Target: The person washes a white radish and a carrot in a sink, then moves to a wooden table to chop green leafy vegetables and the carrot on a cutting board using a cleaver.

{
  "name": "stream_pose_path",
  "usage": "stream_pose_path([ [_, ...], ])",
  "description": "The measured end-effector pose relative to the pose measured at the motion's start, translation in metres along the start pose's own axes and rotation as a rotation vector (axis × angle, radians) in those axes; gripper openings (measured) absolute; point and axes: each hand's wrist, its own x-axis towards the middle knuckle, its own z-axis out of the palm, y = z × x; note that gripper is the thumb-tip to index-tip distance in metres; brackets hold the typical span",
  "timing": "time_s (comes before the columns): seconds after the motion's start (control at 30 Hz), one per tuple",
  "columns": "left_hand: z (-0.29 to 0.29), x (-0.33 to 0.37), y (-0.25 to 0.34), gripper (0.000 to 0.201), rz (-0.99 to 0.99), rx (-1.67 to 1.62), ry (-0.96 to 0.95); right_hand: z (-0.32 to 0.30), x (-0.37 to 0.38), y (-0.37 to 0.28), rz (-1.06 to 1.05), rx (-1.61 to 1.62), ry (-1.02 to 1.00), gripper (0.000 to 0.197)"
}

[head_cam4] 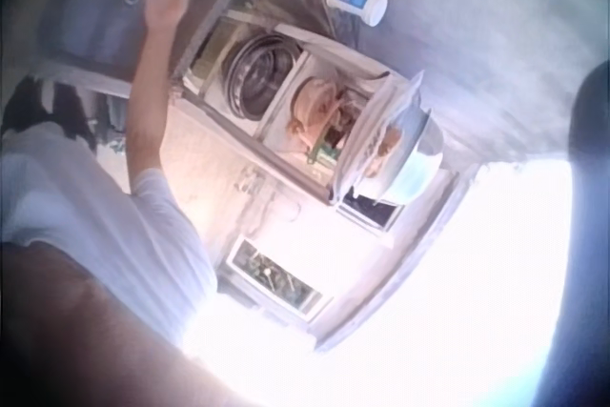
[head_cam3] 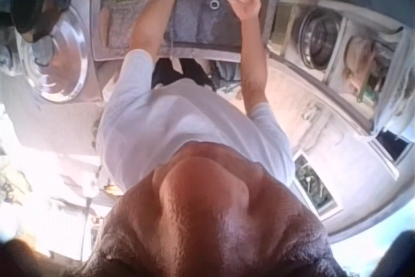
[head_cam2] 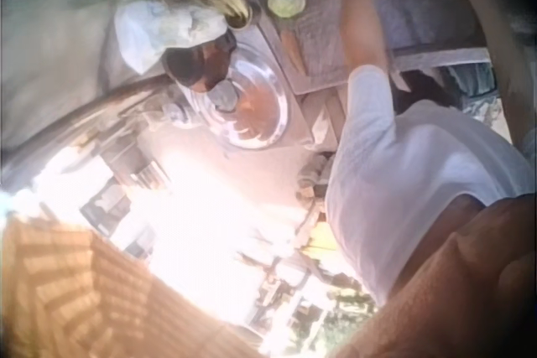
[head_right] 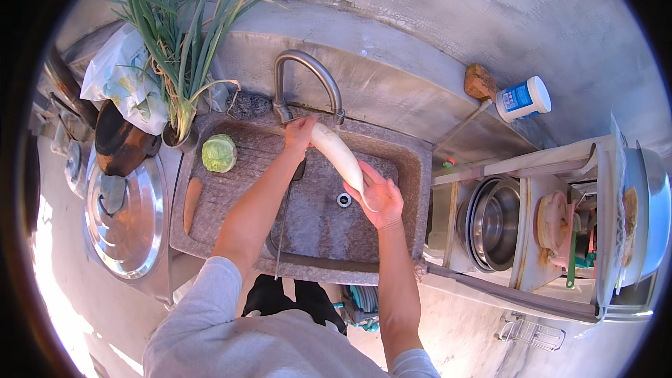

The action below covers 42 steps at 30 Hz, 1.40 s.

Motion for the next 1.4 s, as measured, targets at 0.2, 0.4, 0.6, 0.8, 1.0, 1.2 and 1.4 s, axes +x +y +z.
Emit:
stream_pose_path([
  [0.2,0.049,0.006,-0.027,0.029,0.095,-0.034,0.013,0.009,0.015,0.035,0.086,-0.319,0.565,0.067],
  [0.4,0.058,-0.046,-0.013,0.051,-0.166,-0.329,-0.04,0.019,0.037,0.056,0.103,-0.668,0.751,0.071],
  [0.6,0.052,-0.058,-0.022,0.07,-0.057,-0.004,-0.191,-0.014,0.035,0.081,-0.278,-1.443,0.573,0.071],
  [0.8,0.034,-0.001,0.007,0.054,-0.617,-0.539,-0.443,0.011,0.027,0.095,-0.272,-1.388,0.565,0.076],
  [1.0,0.05,-0.057,-0.024,0.054,-0.189,-0.494,-0.215,0.015,0.04,0.079,0.084,-0.173,0.727,0.036],
  [1.2,0.055,-0.032,0.0,0.057,-0.383,-0.391,-0.172,-0.004,0.035,0.093,-0.395,-1.58,0.704,0.058],
  [1.4,0.043,-0.027,-0.004,0.057,-0.478,-0.522,-0.131,-0.012,0.056,0.077,-0.315,-1.376,0.566,0.062],
])
